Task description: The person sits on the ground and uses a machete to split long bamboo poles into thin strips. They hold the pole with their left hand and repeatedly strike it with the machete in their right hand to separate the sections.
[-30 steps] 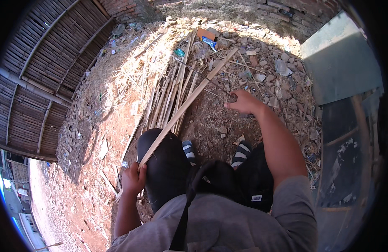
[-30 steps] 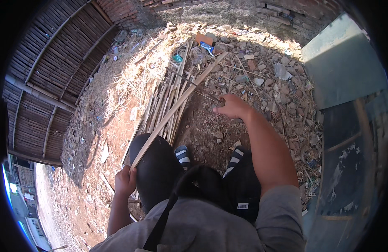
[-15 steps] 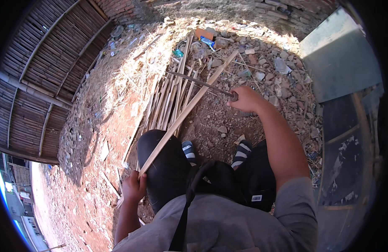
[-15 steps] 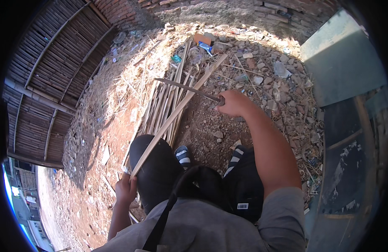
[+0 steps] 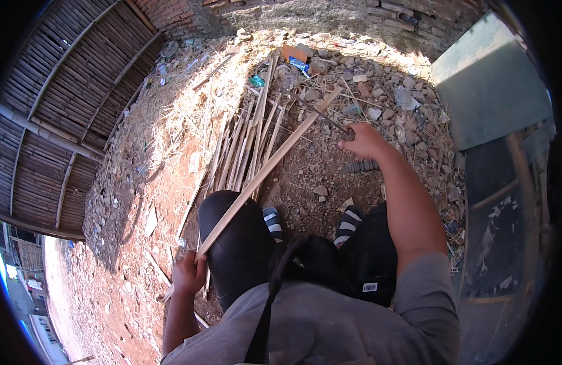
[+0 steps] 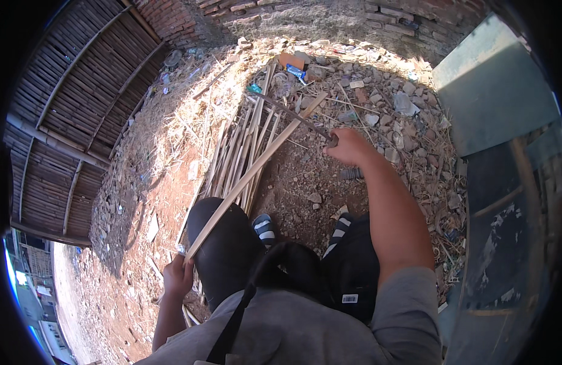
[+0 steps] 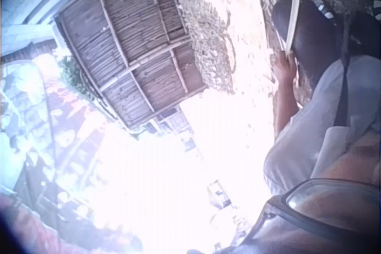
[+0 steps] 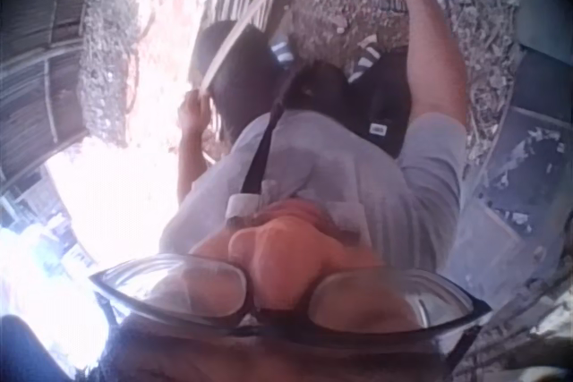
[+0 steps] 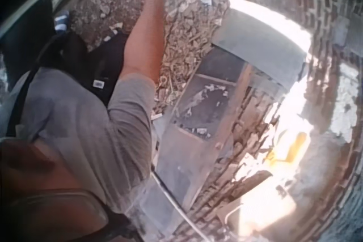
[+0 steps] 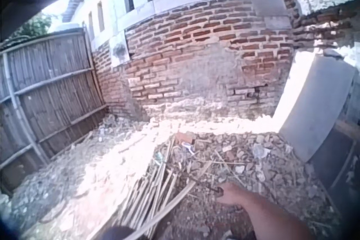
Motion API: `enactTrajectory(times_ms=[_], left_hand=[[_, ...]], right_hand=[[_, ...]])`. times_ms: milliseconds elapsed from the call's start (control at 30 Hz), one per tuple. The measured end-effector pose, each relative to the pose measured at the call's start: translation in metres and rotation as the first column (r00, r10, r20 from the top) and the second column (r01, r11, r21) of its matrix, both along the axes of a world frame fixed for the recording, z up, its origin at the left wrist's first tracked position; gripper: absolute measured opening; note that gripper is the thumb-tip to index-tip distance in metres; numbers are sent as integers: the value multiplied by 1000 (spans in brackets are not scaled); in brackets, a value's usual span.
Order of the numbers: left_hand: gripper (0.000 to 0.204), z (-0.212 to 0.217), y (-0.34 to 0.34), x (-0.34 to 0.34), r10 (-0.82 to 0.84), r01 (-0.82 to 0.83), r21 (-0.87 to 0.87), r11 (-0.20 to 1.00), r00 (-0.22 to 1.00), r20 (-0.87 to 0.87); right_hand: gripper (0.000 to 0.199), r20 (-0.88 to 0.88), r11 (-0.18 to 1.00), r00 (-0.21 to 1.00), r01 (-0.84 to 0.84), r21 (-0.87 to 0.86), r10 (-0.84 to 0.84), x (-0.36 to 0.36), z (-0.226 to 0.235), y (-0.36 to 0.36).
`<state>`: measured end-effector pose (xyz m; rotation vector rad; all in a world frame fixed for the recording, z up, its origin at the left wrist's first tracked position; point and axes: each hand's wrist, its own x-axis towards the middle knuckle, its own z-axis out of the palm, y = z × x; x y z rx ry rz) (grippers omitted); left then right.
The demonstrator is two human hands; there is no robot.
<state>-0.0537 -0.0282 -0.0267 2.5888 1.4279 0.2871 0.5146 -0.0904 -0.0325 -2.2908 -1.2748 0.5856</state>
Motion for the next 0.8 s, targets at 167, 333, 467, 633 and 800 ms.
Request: enactTrajectory(times_ms=[167, 333, 467, 633, 800], left_hand=[[32, 1, -2, -1, 19, -19, -15, 1000, 1000, -21], [32, -3, -2, -13, 32, -32, -18, 999, 999, -20], [30, 6, 2, -3, 27, -25, 30, 999, 997, -72], [29, -3, -1, -13, 32, -32, 0, 999, 999, -28], [26, -13, 1, -25, 26, -25, 19, 999, 1000, -10]], right_hand=[[51, 95, 931, 930, -343, -125, 355, -55, 41, 9], [51, -66, 986, 986, -159, -43, 156, -14, 9, 11], [46, 21, 995, 1000, 9, 97, -11, 4, -15, -1], [43, 40, 946, 949, -309, -94, 314, -46, 37, 6], [61, -102, 996, 994, -54, -69, 47, -8, 9, 5]])
